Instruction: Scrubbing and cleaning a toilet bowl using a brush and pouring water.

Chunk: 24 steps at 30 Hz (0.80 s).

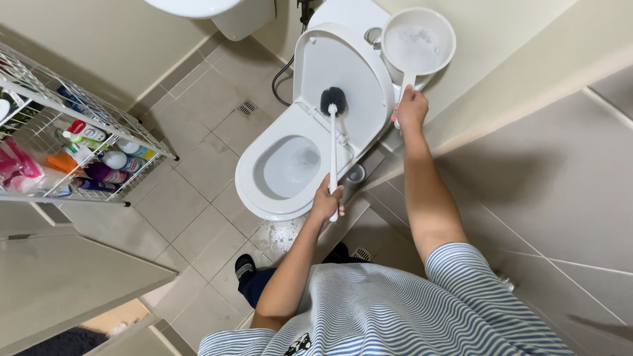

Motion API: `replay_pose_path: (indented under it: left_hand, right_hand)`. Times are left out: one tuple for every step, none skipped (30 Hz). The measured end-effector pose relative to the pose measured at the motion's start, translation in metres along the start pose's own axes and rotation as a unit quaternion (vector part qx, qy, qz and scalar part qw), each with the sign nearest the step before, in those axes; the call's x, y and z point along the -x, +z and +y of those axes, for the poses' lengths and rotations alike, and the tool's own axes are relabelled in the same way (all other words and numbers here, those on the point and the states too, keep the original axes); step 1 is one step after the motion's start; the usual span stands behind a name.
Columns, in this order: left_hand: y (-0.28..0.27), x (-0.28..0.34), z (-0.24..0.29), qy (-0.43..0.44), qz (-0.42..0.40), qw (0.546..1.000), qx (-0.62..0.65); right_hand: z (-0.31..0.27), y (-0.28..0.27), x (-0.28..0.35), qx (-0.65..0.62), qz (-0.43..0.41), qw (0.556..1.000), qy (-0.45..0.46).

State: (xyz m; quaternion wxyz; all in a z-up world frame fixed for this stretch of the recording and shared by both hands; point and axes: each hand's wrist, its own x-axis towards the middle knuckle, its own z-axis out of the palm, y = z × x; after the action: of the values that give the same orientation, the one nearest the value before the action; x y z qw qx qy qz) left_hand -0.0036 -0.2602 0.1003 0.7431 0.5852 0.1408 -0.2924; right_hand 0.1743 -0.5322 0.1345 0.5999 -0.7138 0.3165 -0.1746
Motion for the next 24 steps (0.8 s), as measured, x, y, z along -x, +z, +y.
replay_pose_path:
  left_hand:
    - [-0.001, -0.002, -0.007, -0.002, 0.0, 1.0, 0.001]
    - [-0.003, -0.005, -0.012, 0.003, -0.002, 1.0, 0.005]
    - [-0.005, -0.008, -0.017, 0.007, -0.004, 1.0, 0.009]
    - [-0.004, -0.005, -0.013, 0.008, -0.002, 1.0, 0.009]
    - [-0.003, -0.001, -0.008, 0.004, 0.0, 1.0, 0.017]
    - [-0.001, 0.003, -0.005, 0.0, 0.002, 1.0, 0.026]
    - [-0.002, 0.003, -0.001, -0.001, 0.003, 1.0, 0.027]
    - [-0.003, 0.004, 0.002, 0.017, 0.001, 0.999, 0.036]
    - [-0.004, 0.005, 0.005, 0.034, -0.001, 0.998, 0.045]
    - [-0.005, 0.003, 0.01, 0.033, 0.0, 0.998, 0.045]
    - [-0.007, 0.0, 0.015, 0.053, 0.005, 0.998, 0.039]
    - [-0.008, -0.002, 0.021, 0.073, 0.01, 0.997, 0.034]
    - [-0.004, 0.002, 0.034, 0.072, 0.011, 0.997, 0.034]
    - [0.001, 0.006, 0.046, 0.092, 0.022, 0.995, 0.029]
    - [0.005, 0.011, 0.059, 0.112, 0.032, 0.993, 0.023]
    - [0.012, 0.013, 0.06, 0.11, 0.031, 0.993, 0.023]
    - [0.02, 0.016, 0.061, 0.13, 0.022, 0.991, 0.004]
    - [0.028, 0.019, 0.06, 0.148, 0.012, 0.989, -0.013]
    - [0.03, 0.027, 0.049, 0.146, 0.012, 0.989, -0.012]
    - [0.032, 0.033, 0.04, 0.139, 0.027, 0.985, -0.095]
    - [0.033, 0.038, 0.031, 0.13, 0.041, 0.974, -0.178]
    - [0.034, 0.053, 0.023, 0.129, 0.041, 0.975, -0.178]
    - [0.035, 0.068, 0.015, 0.105, 0.019, 0.978, -0.179]
    - [0.035, 0.083, 0.008, 0.083, -0.001, 0.98, -0.178]
  right_hand:
    - [0.003, -0.001, -0.007, 0.002, 0.0, 1.0, 0.002]
    - [0.004, -0.001, -0.016, 0.011, -0.004, 1.0, -0.007]
    - [0.005, -0.001, -0.024, 0.02, -0.008, 1.0, -0.016]
    - [-0.005, -0.003, -0.021, 0.021, -0.009, 1.0, -0.016]
    - [-0.014, -0.005, -0.019, 0.033, -0.019, 0.999, -0.001]
    - [-0.023, -0.008, -0.016, 0.047, -0.029, 0.998, 0.015]
    - [-0.023, -0.007, -0.019, 0.048, -0.03, 0.998, 0.015]
    - [-0.022, -0.006, -0.021, 0.072, -0.027, 0.997, 0.013]
    - [-0.02, -0.005, -0.023, 0.096, -0.024, 0.995, 0.01]
    - [-0.021, -0.007, -0.021, 0.097, -0.025, 0.995, 0.011]
    - [-0.021, -0.008, -0.019, 0.096, -0.032, 0.995, 0.011]
    - [-0.022, -0.008, -0.017, 0.095, -0.04, 0.995, 0.01]
    - [-0.023, -0.009, -0.014, 0.096, -0.041, 0.995, 0.011]
    - [-0.023, -0.011, -0.011, 0.094, -0.036, 0.995, 0.007]
    - [-0.023, -0.014, -0.007, 0.092, -0.032, 0.995, 0.004]
    - [-0.007, -0.015, -0.014, 0.093, -0.031, 0.995, 0.005]
    - [0.009, -0.016, -0.021, 0.172, -0.001, 0.984, -0.05]
    - [0.026, -0.018, -0.028, 0.251, 0.029, 0.962, -0.103]
    - [0.022, -0.022, -0.012, 0.253, 0.028, 0.962, -0.102]
    - [0.017, -0.025, 0.002, 0.271, 0.046, 0.948, -0.16]
    - [0.011, -0.027, 0.016, 0.288, 0.064, 0.93, -0.218]
    - [0.001, -0.029, 0.038, 0.289, 0.063, 0.93, -0.218]
    - [-0.009, -0.031, 0.059, 0.301, 0.074, 0.914, -0.26]
    - [-0.02, -0.031, 0.08, 0.312, 0.084, 0.896, -0.304]
